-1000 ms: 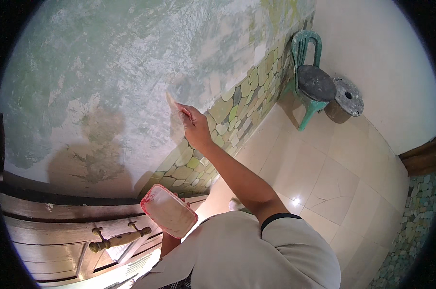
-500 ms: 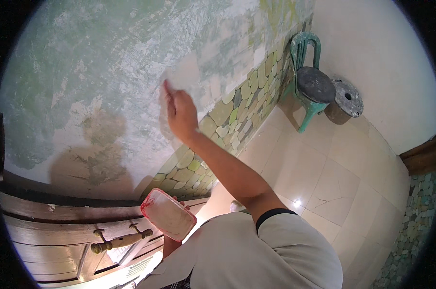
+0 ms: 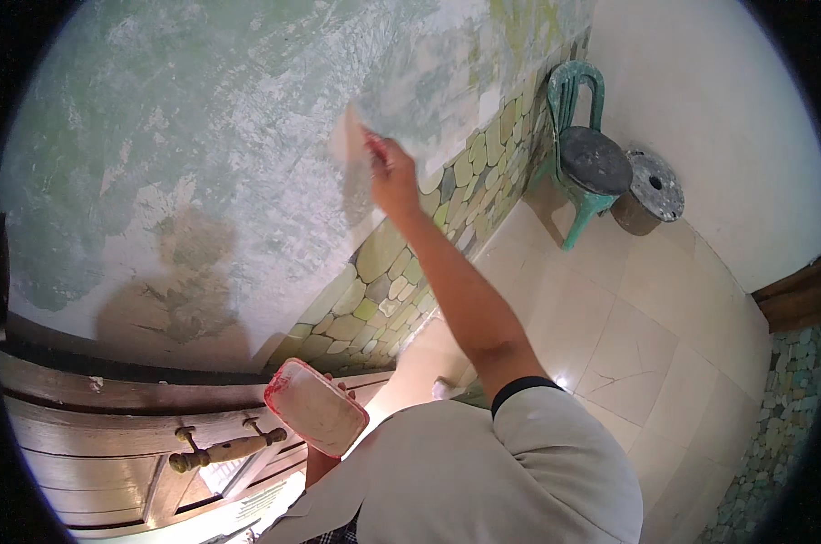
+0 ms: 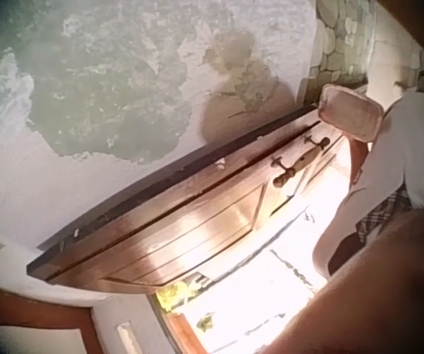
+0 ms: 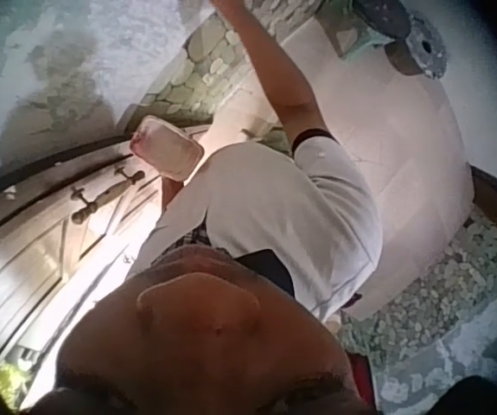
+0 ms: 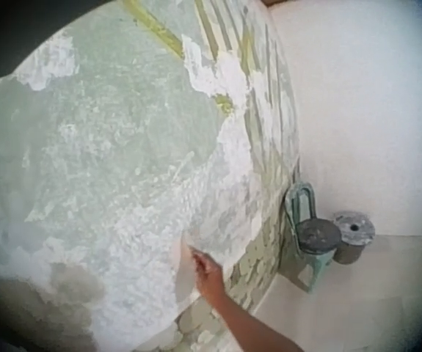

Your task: Applying wall putty or joint compound to a damaged wall surface using a putty knife.

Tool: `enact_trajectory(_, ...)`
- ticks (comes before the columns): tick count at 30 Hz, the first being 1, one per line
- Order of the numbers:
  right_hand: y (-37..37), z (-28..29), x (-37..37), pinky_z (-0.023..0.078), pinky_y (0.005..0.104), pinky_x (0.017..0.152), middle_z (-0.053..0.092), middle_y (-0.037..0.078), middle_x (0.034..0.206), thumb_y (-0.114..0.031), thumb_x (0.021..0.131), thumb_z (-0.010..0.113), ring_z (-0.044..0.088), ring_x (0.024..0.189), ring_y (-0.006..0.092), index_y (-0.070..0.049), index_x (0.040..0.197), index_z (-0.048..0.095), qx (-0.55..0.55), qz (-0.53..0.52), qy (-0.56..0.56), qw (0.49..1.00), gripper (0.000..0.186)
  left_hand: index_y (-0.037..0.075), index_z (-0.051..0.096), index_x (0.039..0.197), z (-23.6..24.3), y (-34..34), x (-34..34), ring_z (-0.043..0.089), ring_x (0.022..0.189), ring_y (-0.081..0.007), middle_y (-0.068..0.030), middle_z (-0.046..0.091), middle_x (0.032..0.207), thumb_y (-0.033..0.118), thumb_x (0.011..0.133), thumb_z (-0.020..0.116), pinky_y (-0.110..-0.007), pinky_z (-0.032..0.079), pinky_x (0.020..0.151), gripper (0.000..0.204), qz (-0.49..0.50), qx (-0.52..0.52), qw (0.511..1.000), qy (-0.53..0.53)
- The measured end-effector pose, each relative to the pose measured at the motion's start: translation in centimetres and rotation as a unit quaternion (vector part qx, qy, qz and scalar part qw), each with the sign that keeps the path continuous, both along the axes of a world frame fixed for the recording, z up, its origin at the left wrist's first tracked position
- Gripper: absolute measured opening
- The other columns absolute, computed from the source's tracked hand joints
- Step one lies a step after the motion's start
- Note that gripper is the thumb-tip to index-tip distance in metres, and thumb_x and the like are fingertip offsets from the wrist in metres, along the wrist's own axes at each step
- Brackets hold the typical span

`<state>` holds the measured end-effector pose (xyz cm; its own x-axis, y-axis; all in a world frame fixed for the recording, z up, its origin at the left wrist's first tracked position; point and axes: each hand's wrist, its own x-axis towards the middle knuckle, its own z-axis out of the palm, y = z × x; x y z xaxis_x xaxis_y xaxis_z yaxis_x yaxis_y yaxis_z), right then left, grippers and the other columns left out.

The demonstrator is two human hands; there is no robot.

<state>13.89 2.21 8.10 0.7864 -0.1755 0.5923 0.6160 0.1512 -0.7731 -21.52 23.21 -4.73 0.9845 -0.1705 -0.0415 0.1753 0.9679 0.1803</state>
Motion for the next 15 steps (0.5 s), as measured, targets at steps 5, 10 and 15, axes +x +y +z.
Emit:
enact_trajectory(5, 4.3, -0.1, -7.3, 0.046, 0.025, 0.089, 0.067, 0.007, 0.11, 0.0, 0.096, 0.051, 0.059, 0.101, 0.0113, -0.001, 0.119, 0.063, -0.083, 0.044, -0.011, 0.996, 0.026, 0.002, 0.04, 0.14, -3.3, 0.2, 0.4, 0.049, 0.12, -0.0465, -0.0276, 0.052, 0.13, 0.07, 0.08, 0.056, -0.059, 0.04, 0.101, 0.091, -0.054, -0.135, 0.959, -0.244)
enact_trajectory(10, -0.4, -2.7, -4.8, 0.044, 0.0297, 0.098, 0.063, 0.01, 0.123, -0.016, 0.101, 0.05, 0.058, 0.111, 0.0144, 0.002, 0.125, 0.058, 0.01, 0.103, 0.026, 0.994, 0.031, 0.002, 0.035, 0.143, -0.1, 1.4, -2.7, 0.047, 0.123, -0.0461, -0.0279, 0.048, 0.135, 0.072, 0.08, 0.055, -0.059, 0.036, 0.105, 0.097, 0.076, 0.067, 0.995, 0.004)
enact_trajectory(15, -2.4, -5.7, 0.0, 0.047, 0.0271, 0.092, 0.065, 0.009, 0.12, -0.007, 0.098, 0.05, 0.06, 0.107, 0.0136, 0.001, 0.124, 0.06, -0.005, -0.099, 0.057, 0.993, 0.029, 0.003, 0.035, 0.144, 1.1, 0.3, -2.8, 0.045, 0.125, -0.0462, -0.0275, 0.046, 0.137, 0.074, 0.077, 0.056, -0.058, 0.036, 0.105, 0.1, 0.069, 0.045, 0.996, 0.02)
